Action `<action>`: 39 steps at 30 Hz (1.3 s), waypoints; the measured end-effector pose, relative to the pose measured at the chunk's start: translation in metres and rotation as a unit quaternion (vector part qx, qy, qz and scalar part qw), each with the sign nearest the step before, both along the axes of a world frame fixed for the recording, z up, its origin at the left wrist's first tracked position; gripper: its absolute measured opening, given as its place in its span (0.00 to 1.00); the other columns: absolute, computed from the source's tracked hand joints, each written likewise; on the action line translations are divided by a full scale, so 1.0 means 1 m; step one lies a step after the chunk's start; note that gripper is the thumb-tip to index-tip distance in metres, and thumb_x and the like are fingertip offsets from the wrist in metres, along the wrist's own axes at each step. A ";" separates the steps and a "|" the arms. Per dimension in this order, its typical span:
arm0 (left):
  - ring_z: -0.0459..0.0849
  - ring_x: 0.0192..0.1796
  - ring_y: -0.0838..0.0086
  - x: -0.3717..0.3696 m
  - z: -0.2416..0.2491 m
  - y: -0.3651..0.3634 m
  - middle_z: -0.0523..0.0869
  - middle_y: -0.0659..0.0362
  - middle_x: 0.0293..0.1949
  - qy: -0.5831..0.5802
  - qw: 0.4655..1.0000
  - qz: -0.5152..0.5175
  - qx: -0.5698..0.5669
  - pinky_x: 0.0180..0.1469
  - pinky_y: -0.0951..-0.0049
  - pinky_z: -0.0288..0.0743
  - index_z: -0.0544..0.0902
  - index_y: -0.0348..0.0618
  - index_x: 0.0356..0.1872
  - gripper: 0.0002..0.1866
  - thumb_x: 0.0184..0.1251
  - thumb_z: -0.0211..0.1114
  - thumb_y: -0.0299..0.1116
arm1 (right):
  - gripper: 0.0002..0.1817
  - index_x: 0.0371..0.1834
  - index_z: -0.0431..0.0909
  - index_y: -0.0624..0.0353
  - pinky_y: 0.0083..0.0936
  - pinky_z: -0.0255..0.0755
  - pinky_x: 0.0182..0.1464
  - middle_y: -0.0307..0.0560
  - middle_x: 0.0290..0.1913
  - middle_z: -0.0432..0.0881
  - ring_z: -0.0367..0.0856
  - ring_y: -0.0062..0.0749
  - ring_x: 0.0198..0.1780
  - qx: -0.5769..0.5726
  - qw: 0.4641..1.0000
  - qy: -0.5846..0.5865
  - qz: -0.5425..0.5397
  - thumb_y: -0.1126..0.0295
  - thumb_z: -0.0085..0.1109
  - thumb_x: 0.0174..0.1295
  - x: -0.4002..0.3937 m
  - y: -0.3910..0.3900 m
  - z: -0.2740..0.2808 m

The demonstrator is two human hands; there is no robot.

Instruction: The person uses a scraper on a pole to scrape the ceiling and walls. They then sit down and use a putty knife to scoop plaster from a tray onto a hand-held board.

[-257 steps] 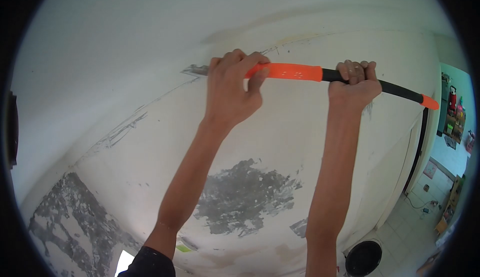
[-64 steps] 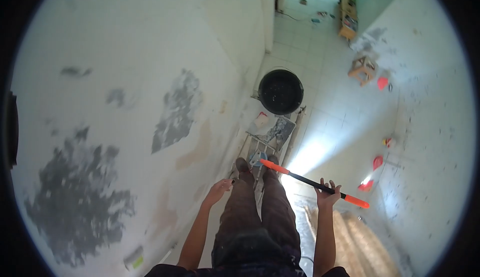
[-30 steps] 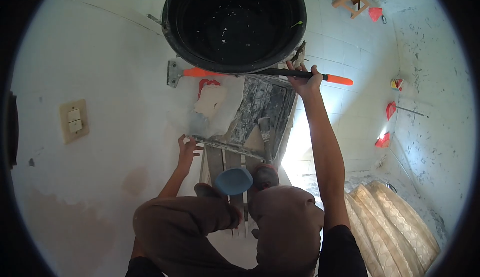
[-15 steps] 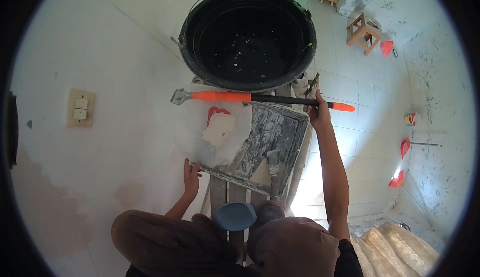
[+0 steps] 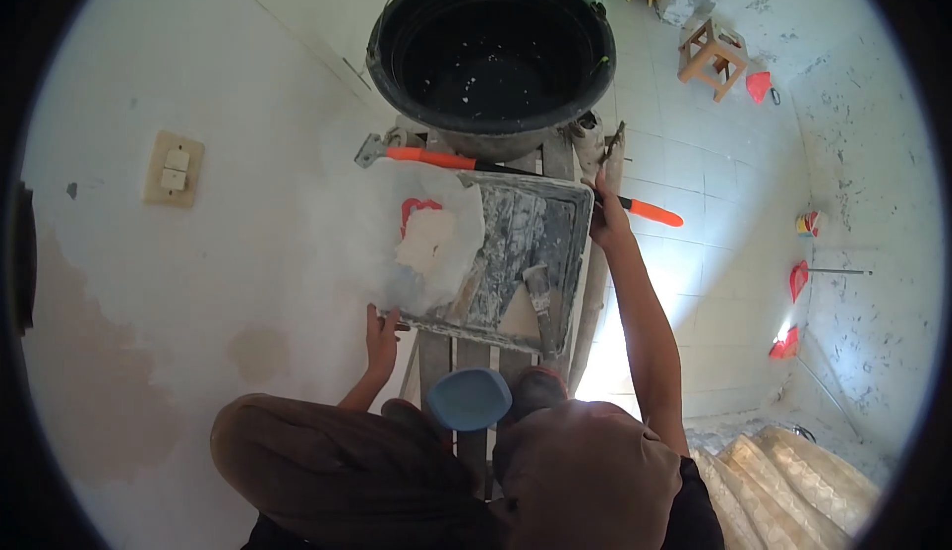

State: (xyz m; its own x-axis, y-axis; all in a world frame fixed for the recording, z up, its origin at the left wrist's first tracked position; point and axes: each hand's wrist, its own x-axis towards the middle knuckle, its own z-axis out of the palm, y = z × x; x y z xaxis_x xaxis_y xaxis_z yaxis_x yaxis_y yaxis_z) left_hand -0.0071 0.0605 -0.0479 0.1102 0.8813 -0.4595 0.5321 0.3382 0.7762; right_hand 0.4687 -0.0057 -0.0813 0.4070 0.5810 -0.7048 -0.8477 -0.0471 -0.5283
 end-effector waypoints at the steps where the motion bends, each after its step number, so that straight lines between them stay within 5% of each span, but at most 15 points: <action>1: 0.84 0.42 0.69 0.003 0.006 -0.001 0.85 0.48 0.43 -0.004 1.000 0.009 -0.008 0.47 0.70 0.75 0.51 0.27 0.78 0.45 0.76 0.63 0.47 | 0.34 0.60 0.77 0.63 0.35 0.79 0.54 0.45 0.50 0.84 0.83 0.35 0.48 0.011 1.000 -0.008 0.010 0.41 0.63 0.68 -0.003 -0.004 0.000; 6: 0.85 0.42 0.65 0.004 0.013 -0.005 0.80 0.42 0.53 -0.030 0.999 0.027 -0.022 0.49 0.67 0.76 0.54 0.31 0.77 0.42 0.79 0.57 0.55 | 0.23 0.56 0.79 0.60 0.27 0.74 0.48 0.42 0.47 0.84 0.80 0.28 0.42 -0.048 0.999 -0.020 0.007 0.50 0.61 0.73 -0.029 -0.056 0.026; 8: 0.83 0.43 0.67 0.005 0.012 -0.004 0.78 0.44 0.54 -0.055 0.997 0.048 -0.024 0.49 0.67 0.75 0.56 0.35 0.74 0.38 0.80 0.55 0.55 | 0.15 0.51 0.81 0.56 0.25 0.70 0.46 0.39 0.43 0.85 0.78 0.23 0.41 -0.150 0.960 -0.236 -0.015 0.57 0.61 0.72 -0.058 -0.080 0.048; 10: 0.80 0.43 0.68 0.004 0.005 -0.003 0.77 0.47 0.51 -0.069 0.994 0.075 0.032 0.49 0.68 0.74 0.59 0.36 0.72 0.34 0.81 0.55 0.53 | 0.09 0.46 0.81 0.53 0.26 0.67 0.44 0.37 0.39 0.85 0.77 0.22 0.39 -0.156 0.865 -0.475 0.048 0.65 0.63 0.66 -0.095 -0.096 0.084; 12: 0.75 0.45 0.70 0.014 0.014 -0.009 0.73 0.51 0.50 -0.099 0.990 0.099 0.014 0.52 0.67 0.70 0.61 0.37 0.69 0.29 0.82 0.56 0.49 | 0.10 0.42 0.81 0.52 0.30 0.65 0.45 0.38 0.36 0.84 0.78 0.29 0.39 -0.155 0.651 -0.705 0.236 0.67 0.68 0.59 -0.135 -0.102 0.132; 14: 0.69 0.49 0.71 0.017 0.007 -0.014 0.67 0.53 0.50 -0.012 0.977 0.106 0.182 0.58 0.65 0.65 0.61 0.35 0.67 0.27 0.81 0.58 0.44 | 0.13 0.40 0.80 0.52 0.35 0.64 0.47 0.40 0.37 0.84 0.79 0.37 0.42 -0.122 0.563 -0.745 0.336 0.66 0.71 0.53 -0.163 -0.097 0.155; 17: 0.63 0.50 0.73 0.024 0.008 -0.028 0.62 0.57 0.48 -0.006 0.959 0.072 0.273 0.61 0.69 0.61 0.60 0.38 0.67 0.26 0.79 0.60 0.39 | 0.18 0.43 0.79 0.54 0.40 0.63 0.52 0.44 0.42 0.84 0.79 0.42 0.48 -0.144 0.515 -0.735 0.417 0.62 0.72 0.52 -0.177 -0.093 0.146; 22: 0.62 0.49 0.70 0.038 0.017 -0.043 0.61 0.55 0.49 -0.071 0.958 0.170 0.218 0.59 0.64 0.60 0.61 0.34 0.63 0.26 0.77 0.62 0.39 | 0.27 0.51 0.73 0.59 0.42 0.64 0.54 0.51 0.44 0.82 0.78 0.46 0.50 -0.205 0.436 -0.726 0.491 0.60 0.73 0.51 -0.180 -0.081 0.138; 24: 0.61 0.49 0.70 0.035 0.021 -0.047 0.61 0.55 0.48 -0.083 0.957 0.174 0.215 0.59 0.64 0.59 0.60 0.34 0.63 0.27 0.77 0.63 0.38 | 0.27 0.51 0.73 0.59 0.42 0.64 0.54 0.52 0.43 0.82 0.78 0.46 0.49 -0.200 0.428 -0.724 0.503 0.62 0.73 0.50 -0.179 -0.079 0.130; 26: 0.65 0.50 0.68 0.027 0.028 -0.050 0.67 0.54 0.49 -0.121 0.933 -0.016 0.339 0.58 0.63 0.60 0.68 0.37 0.60 0.24 0.72 0.67 0.36 | 0.27 0.50 0.72 0.58 0.42 0.64 0.53 0.52 0.42 0.82 0.78 0.47 0.49 -0.198 0.420 -0.723 0.512 0.64 0.73 0.48 -0.174 -0.078 0.129; 27: 0.65 0.50 0.68 0.029 0.039 -0.048 0.67 0.54 0.49 -0.121 0.933 -0.014 0.338 0.58 0.63 0.60 0.68 0.37 0.60 0.24 0.72 0.67 0.36 | 0.24 0.48 0.72 0.58 0.42 0.64 0.52 0.51 0.40 0.82 0.78 0.47 0.47 -0.196 0.434 -0.740 0.475 0.66 0.72 0.48 -0.170 -0.077 0.136; 29: 0.72 0.50 0.64 0.033 0.057 -0.042 0.75 0.53 0.47 -0.022 0.879 -0.214 0.425 0.56 0.62 0.61 0.77 0.44 0.52 0.16 0.66 0.70 0.33 | 0.20 0.43 0.73 0.56 0.42 0.64 0.50 0.48 0.36 0.81 0.79 0.46 0.45 -0.199 0.457 -0.758 0.422 0.70 0.69 0.46 -0.163 -0.076 0.156; 33: 0.78 0.48 0.63 0.050 0.060 -0.037 0.81 0.56 0.43 -0.051 0.866 -0.248 0.431 0.55 0.62 0.62 0.82 0.49 0.43 0.10 0.62 0.71 0.32 | 0.18 0.46 0.75 0.54 0.40 0.69 0.47 0.46 0.40 0.80 0.81 0.42 0.42 -0.204 0.506 -0.731 0.410 0.75 0.67 0.52 -0.146 -0.087 0.189; 35: 0.79 0.43 0.66 0.058 0.057 -0.036 0.81 0.60 0.39 -0.086 0.839 -0.289 0.453 0.52 0.63 0.63 0.82 0.48 0.43 0.11 0.61 0.72 0.32 | 0.16 0.47 0.76 0.53 0.39 0.76 0.41 0.45 0.41 0.79 0.85 0.40 0.38 -0.233 0.575 -0.677 0.396 0.78 0.67 0.56 -0.142 -0.096 0.197; 39: 0.79 0.43 0.66 0.060 0.054 -0.047 0.82 0.61 0.39 -0.109 0.833 -0.314 0.442 0.51 0.63 0.65 0.83 0.49 0.43 0.10 0.62 0.70 0.31 | 0.17 0.48 0.76 0.52 0.37 0.79 0.36 0.44 0.43 0.79 0.87 0.40 0.36 -0.210 0.571 -0.698 0.379 0.78 0.68 0.58 -0.131 -0.112 0.187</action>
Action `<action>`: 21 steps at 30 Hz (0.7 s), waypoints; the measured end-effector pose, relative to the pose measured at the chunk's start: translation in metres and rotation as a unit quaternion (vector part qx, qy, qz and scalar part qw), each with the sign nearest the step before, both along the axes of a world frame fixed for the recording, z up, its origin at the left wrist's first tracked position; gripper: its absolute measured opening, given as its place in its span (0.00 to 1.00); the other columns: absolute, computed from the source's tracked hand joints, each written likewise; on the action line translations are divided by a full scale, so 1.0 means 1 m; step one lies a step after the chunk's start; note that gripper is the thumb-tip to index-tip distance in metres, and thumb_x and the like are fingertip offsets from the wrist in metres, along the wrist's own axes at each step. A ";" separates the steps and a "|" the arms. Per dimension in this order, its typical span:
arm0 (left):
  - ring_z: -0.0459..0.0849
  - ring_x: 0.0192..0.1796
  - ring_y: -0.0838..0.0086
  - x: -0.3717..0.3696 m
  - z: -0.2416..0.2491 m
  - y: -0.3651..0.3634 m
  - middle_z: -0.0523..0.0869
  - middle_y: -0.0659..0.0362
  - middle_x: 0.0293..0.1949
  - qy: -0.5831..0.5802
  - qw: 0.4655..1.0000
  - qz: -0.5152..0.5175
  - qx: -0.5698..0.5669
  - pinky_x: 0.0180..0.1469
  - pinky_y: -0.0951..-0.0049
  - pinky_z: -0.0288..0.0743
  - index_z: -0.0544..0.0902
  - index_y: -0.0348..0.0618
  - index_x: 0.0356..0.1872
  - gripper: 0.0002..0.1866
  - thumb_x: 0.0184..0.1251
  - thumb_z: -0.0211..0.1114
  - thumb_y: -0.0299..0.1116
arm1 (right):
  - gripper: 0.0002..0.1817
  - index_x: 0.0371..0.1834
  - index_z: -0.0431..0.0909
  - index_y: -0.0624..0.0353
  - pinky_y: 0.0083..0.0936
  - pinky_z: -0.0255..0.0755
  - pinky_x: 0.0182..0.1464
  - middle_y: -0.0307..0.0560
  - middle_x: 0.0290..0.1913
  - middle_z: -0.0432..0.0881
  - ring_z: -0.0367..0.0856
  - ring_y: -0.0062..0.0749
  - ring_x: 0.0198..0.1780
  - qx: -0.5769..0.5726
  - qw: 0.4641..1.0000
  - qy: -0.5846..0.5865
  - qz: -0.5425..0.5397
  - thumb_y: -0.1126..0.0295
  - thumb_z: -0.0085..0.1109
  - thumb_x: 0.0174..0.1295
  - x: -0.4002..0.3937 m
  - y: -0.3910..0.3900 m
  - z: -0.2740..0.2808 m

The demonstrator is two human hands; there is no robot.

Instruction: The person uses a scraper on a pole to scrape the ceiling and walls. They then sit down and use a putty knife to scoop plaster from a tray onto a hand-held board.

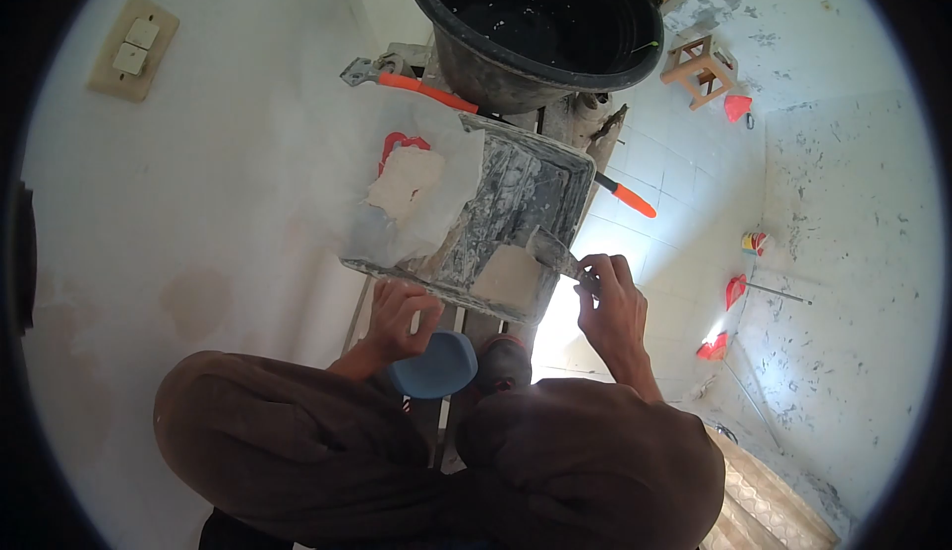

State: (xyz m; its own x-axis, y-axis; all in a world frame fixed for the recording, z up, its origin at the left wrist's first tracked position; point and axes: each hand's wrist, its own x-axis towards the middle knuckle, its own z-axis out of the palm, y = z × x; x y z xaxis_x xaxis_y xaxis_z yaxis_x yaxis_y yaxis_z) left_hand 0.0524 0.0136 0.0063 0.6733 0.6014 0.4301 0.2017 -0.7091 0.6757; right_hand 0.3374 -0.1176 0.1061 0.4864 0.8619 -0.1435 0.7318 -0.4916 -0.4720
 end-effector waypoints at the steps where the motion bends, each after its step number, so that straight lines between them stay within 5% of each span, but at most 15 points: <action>1: 0.80 0.44 0.66 0.000 0.000 -0.002 0.82 0.61 0.40 0.020 1.000 -0.020 0.001 0.51 0.62 0.66 0.83 0.49 0.44 0.10 0.62 0.70 0.31 | 0.17 0.49 0.76 0.52 0.37 0.80 0.38 0.44 0.43 0.79 0.88 0.40 0.37 0.007 1.000 0.010 -0.011 0.78 0.69 0.57 0.000 -0.001 -0.001; 9: 0.80 0.47 0.66 -0.001 0.001 -0.003 0.82 0.61 0.43 0.092 0.995 -0.043 -0.003 0.54 0.61 0.68 0.84 0.48 0.50 0.14 0.62 0.68 0.28 | 0.13 0.48 0.81 0.56 0.32 0.78 0.35 0.43 0.38 0.83 0.86 0.32 0.34 0.023 0.997 0.065 -0.031 0.75 0.67 0.60 0.002 -0.017 -0.013; 12: 0.80 0.47 0.65 -0.002 -0.004 -0.001 0.82 0.61 0.43 0.105 0.993 -0.050 0.001 0.53 0.61 0.69 0.84 0.47 0.49 0.14 0.60 0.68 0.27 | 0.13 0.39 0.84 0.66 0.21 0.67 0.29 0.43 0.27 0.88 0.74 0.18 0.25 -0.071 0.931 0.332 -0.136 0.66 0.57 0.67 0.012 -0.024 -0.020; 21: 0.80 0.45 0.61 -0.002 -0.018 -0.002 0.81 0.58 0.39 0.101 0.993 -0.044 -0.045 0.51 0.60 0.71 0.82 0.44 0.39 0.07 0.61 0.68 0.24 | 0.11 0.37 0.82 0.64 0.20 0.62 0.21 0.47 0.27 0.88 0.68 0.16 0.18 -0.147 0.919 0.315 -0.184 0.67 0.56 0.70 0.050 -0.083 -0.007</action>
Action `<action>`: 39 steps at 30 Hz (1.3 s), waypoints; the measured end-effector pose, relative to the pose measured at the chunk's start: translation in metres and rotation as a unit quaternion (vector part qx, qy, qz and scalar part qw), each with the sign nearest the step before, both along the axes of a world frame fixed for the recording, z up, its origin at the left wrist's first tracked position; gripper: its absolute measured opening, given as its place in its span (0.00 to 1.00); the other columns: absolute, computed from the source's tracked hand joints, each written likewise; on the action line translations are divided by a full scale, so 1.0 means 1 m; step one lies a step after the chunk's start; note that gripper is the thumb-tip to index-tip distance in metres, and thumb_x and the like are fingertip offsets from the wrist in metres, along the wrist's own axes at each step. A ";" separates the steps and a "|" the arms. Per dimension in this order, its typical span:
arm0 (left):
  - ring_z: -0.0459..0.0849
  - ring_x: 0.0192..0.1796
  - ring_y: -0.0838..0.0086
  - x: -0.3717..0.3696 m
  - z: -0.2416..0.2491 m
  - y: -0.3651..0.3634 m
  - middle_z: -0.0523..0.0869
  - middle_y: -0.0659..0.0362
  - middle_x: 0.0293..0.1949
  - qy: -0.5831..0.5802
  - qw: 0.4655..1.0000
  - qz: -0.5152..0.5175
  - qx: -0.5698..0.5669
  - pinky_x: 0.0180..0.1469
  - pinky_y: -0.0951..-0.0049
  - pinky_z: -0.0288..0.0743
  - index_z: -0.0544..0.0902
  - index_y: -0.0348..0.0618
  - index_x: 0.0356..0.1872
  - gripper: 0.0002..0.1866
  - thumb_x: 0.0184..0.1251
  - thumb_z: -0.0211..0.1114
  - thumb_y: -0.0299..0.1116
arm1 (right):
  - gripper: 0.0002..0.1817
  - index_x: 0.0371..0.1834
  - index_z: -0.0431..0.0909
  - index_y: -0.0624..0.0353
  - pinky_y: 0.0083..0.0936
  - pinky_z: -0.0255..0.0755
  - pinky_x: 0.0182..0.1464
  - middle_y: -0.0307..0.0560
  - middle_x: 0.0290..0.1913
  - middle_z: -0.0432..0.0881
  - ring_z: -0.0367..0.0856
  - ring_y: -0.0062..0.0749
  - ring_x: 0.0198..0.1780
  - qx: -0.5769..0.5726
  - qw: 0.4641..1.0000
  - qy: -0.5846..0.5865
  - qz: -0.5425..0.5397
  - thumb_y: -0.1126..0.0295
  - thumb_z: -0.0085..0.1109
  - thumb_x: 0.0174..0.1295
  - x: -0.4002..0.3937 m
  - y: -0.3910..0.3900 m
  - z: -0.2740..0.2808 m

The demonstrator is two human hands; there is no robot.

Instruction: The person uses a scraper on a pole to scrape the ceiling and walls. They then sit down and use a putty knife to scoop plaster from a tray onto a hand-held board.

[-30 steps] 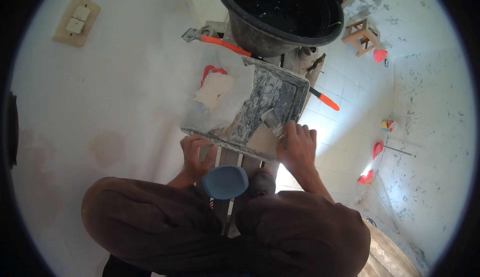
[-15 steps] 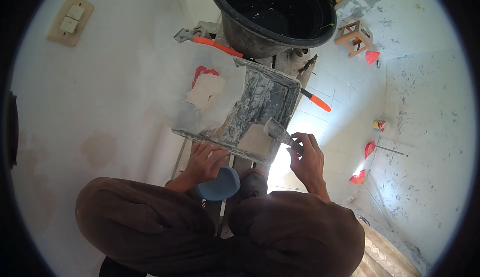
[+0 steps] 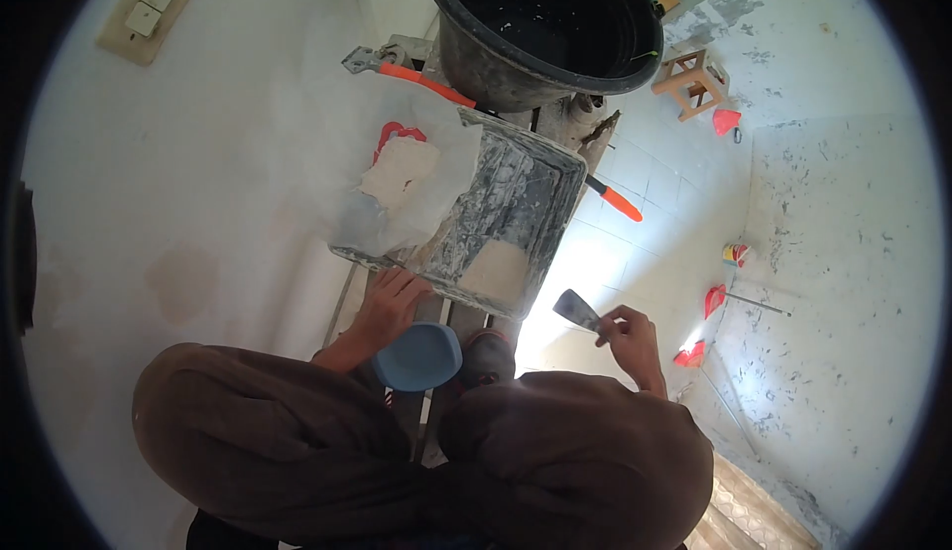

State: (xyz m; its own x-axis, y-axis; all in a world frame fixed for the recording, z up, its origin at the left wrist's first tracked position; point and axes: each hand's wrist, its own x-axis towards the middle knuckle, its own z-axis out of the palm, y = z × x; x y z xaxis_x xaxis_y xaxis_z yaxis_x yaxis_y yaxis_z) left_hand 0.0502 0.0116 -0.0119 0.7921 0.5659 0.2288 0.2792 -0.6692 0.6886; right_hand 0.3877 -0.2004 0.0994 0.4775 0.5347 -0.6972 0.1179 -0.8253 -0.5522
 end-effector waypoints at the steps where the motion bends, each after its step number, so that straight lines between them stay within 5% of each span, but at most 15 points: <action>1: 0.80 0.44 0.61 0.000 -0.003 0.000 0.81 0.58 0.38 -0.007 1.000 0.001 0.000 0.50 0.60 0.71 0.82 0.44 0.39 0.07 0.61 0.68 0.24 | 0.10 0.38 0.81 0.64 0.19 0.62 0.21 0.47 0.27 0.88 0.68 0.16 0.18 0.002 1.000 0.005 -0.017 0.67 0.56 0.70 0.005 -0.008 0.004; 4: 0.80 0.44 0.61 0.001 -0.004 0.002 0.81 0.58 0.38 -0.020 1.000 0.006 -0.003 0.50 0.60 0.70 0.82 0.43 0.39 0.07 0.61 0.68 0.24 | 0.10 0.41 0.79 0.63 0.17 0.63 0.23 0.48 0.28 0.87 0.70 0.15 0.19 0.045 0.996 0.043 -0.058 0.67 0.55 0.73 0.004 -0.006 0.021; 6: 0.80 0.44 0.60 -0.001 -0.004 0.001 0.81 0.58 0.37 -0.022 1.000 0.005 -0.007 0.50 0.60 0.70 0.82 0.43 0.39 0.07 0.61 0.68 0.24 | 0.09 0.43 0.79 0.63 0.16 0.65 0.25 0.47 0.31 0.87 0.74 0.15 0.23 0.190 0.978 -0.029 -0.080 0.67 0.56 0.73 -0.009 -0.002 0.019; 8: 0.80 0.44 0.60 -0.001 -0.003 0.001 0.81 0.58 0.37 -0.019 1.000 0.004 -0.004 0.50 0.60 0.70 0.82 0.44 0.39 0.07 0.61 0.68 0.24 | 0.06 0.44 0.79 0.60 0.19 0.68 0.29 0.48 0.35 0.87 0.77 0.21 0.26 0.188 0.979 -0.058 -0.054 0.71 0.62 0.69 -0.028 0.020 0.021; 11: 0.80 0.46 0.61 -0.003 -0.004 0.002 0.81 0.57 0.39 -0.012 1.000 -0.014 0.009 0.51 0.60 0.71 0.82 0.42 0.42 0.09 0.61 0.68 0.25 | 0.16 0.46 0.83 0.52 0.34 0.71 0.46 0.41 0.40 0.84 0.79 0.38 0.39 0.197 0.912 -0.269 0.237 0.77 0.72 0.53 -0.050 0.061 0.025; 12: 0.80 0.46 0.61 -0.003 -0.001 0.002 0.81 0.57 0.39 -0.009 1.000 -0.013 0.009 0.51 0.60 0.71 0.82 0.42 0.42 0.09 0.61 0.68 0.25 | 0.16 0.46 0.83 0.52 0.34 0.71 0.46 0.41 0.40 0.84 0.79 0.38 0.39 0.199 0.913 -0.267 0.238 0.77 0.72 0.53 -0.051 0.071 0.020; 14: 0.80 0.47 0.61 -0.003 0.004 0.002 0.81 0.57 0.40 -0.004 1.000 -0.008 0.000 0.52 0.61 0.71 0.82 0.41 0.43 0.09 0.61 0.68 0.26 | 0.16 0.43 0.85 0.52 0.36 0.70 0.48 0.38 0.39 0.83 0.78 0.37 0.44 0.231 0.807 -0.386 0.382 0.77 0.72 0.50 -0.052 0.086 0.008; 15: 0.80 0.47 0.61 -0.003 0.005 0.003 0.81 0.57 0.40 -0.002 1.000 -0.005 -0.001 0.52 0.61 0.71 0.82 0.41 0.43 0.09 0.61 0.68 0.26 | 0.14 0.41 0.86 0.52 0.34 0.70 0.47 0.37 0.39 0.83 0.78 0.35 0.44 0.231 0.795 -0.397 0.395 0.78 0.71 0.49 -0.053 0.092 0.003; 39: 0.78 0.45 0.60 -0.002 0.003 0.004 0.80 0.58 0.40 -0.012 0.999 -0.012 -0.027 0.51 0.59 0.69 0.81 0.44 0.43 0.10 0.60 0.69 0.27 | 0.18 0.43 0.87 0.52 0.35 0.76 0.45 0.39 0.41 0.83 0.80 0.38 0.45 0.228 0.849 -0.353 0.320 0.79 0.72 0.46 -0.076 0.097 -0.031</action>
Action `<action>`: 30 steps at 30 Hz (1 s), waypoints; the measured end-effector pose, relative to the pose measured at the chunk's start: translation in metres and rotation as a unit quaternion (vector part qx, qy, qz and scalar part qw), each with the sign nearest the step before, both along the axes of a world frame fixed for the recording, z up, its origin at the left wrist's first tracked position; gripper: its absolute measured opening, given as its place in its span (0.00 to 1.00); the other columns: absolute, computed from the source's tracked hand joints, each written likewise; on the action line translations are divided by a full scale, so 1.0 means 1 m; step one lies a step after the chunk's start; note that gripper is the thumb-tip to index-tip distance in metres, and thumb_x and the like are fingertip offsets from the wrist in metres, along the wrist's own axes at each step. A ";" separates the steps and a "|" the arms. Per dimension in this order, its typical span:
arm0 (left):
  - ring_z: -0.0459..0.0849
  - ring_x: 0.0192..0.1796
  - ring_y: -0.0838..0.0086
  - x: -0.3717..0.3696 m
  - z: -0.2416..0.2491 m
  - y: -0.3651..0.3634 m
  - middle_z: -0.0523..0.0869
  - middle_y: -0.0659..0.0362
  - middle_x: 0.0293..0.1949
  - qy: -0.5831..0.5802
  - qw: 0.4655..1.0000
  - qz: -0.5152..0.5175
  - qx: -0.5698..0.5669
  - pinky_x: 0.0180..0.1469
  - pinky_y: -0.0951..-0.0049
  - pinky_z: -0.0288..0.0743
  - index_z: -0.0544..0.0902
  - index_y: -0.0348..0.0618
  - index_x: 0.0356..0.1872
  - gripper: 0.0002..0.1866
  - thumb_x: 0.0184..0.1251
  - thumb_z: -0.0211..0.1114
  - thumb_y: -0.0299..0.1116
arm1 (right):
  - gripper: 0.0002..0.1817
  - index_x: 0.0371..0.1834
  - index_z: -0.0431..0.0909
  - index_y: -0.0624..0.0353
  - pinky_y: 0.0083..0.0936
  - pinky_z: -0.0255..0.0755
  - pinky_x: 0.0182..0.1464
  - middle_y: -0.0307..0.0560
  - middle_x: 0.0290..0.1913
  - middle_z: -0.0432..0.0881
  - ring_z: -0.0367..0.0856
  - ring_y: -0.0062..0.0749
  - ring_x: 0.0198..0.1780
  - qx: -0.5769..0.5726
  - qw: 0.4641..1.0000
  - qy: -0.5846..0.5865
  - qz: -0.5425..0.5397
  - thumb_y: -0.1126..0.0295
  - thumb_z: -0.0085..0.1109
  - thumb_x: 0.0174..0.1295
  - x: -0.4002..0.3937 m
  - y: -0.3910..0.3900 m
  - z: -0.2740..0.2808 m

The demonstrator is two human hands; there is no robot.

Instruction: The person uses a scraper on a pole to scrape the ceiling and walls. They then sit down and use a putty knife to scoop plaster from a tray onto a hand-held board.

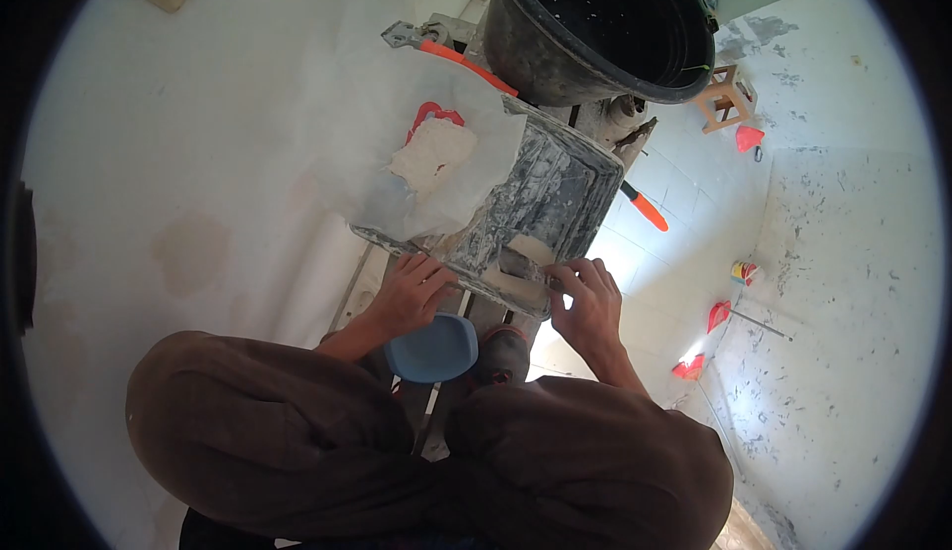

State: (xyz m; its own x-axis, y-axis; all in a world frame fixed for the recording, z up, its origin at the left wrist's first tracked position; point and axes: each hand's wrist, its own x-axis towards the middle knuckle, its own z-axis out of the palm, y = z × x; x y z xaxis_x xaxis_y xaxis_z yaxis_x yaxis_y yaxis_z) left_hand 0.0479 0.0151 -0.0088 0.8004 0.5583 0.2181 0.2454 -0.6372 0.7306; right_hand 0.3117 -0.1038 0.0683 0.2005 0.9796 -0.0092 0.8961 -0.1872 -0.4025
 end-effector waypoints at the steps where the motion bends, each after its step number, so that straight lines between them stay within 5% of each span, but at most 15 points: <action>1: 0.78 0.45 0.60 0.000 0.000 0.000 0.80 0.58 0.40 0.001 1.000 0.002 0.004 0.51 0.59 0.69 0.81 0.44 0.43 0.10 0.60 0.69 0.27 | 0.18 0.42 0.87 0.53 0.35 0.78 0.45 0.39 0.41 0.83 0.80 0.39 0.45 0.017 0.999 0.045 -0.025 0.79 0.73 0.46 -0.001 0.001 0.002; 8: 0.79 0.49 0.62 -0.001 0.002 0.001 0.80 0.58 0.41 0.023 1.000 -0.009 0.006 0.52 0.61 0.69 0.81 0.44 0.42 0.09 0.63 0.68 0.30 | 0.18 0.44 0.87 0.55 0.33 0.79 0.45 0.43 0.40 0.83 0.81 0.41 0.44 0.020 0.995 0.052 -0.078 0.78 0.76 0.47 0.006 0.000 0.010; 13: 0.79 0.48 0.62 -0.001 0.002 0.001 0.80 0.58 0.41 0.012 1.000 -0.004 0.014 0.51 0.60 0.69 0.81 0.44 0.42 0.09 0.62 0.69 0.29 | 0.14 0.46 0.87 0.55 0.26 0.79 0.38 0.44 0.37 0.86 0.84 0.30 0.34 0.030 0.978 0.125 -0.161 0.77 0.72 0.56 0.035 0.003 0.018; 15: 0.79 0.48 0.61 -0.001 0.001 0.001 0.80 0.58 0.41 0.016 1.000 -0.010 0.013 0.51 0.60 0.69 0.81 0.44 0.43 0.09 0.62 0.69 0.29 | 0.10 0.47 0.87 0.60 0.21 0.72 0.32 0.43 0.27 0.87 0.79 0.21 0.27 -0.063 0.973 0.148 -0.168 0.73 0.64 0.64 0.062 0.011 0.037; 20: 0.78 0.48 0.61 0.001 0.000 0.000 0.80 0.58 0.40 0.025 0.999 -0.004 0.020 0.51 0.60 0.69 0.82 0.43 0.42 0.09 0.62 0.69 0.29 | 0.14 0.42 0.87 0.66 0.17 0.56 0.21 0.42 0.24 0.86 0.65 0.15 0.19 -0.207 0.861 0.378 -0.269 0.65 0.57 0.71 0.114 0.021 0.043; 24: 0.78 0.48 0.61 0.001 0.000 0.000 0.80 0.58 0.40 0.019 1.000 -0.001 0.020 0.51 0.60 0.68 0.81 0.43 0.42 0.09 0.62 0.68 0.30 | 0.14 0.42 0.87 0.63 0.18 0.51 0.18 0.43 0.24 0.86 0.58 0.14 0.16 -0.255 0.827 0.414 -0.283 0.65 0.56 0.70 0.145 0.009 0.027; 30: 0.79 0.48 0.61 0.000 0.001 -0.002 0.80 0.57 0.41 0.023 0.999 -0.002 0.023 0.52 0.61 0.69 0.81 0.43 0.41 0.09 0.62 0.68 0.30 | 0.14 0.41 0.88 0.62 0.17 0.50 0.18 0.43 0.24 0.86 0.59 0.12 0.16 -0.250 0.874 0.307 -0.283 0.65 0.56 0.70 0.155 -0.025 0.051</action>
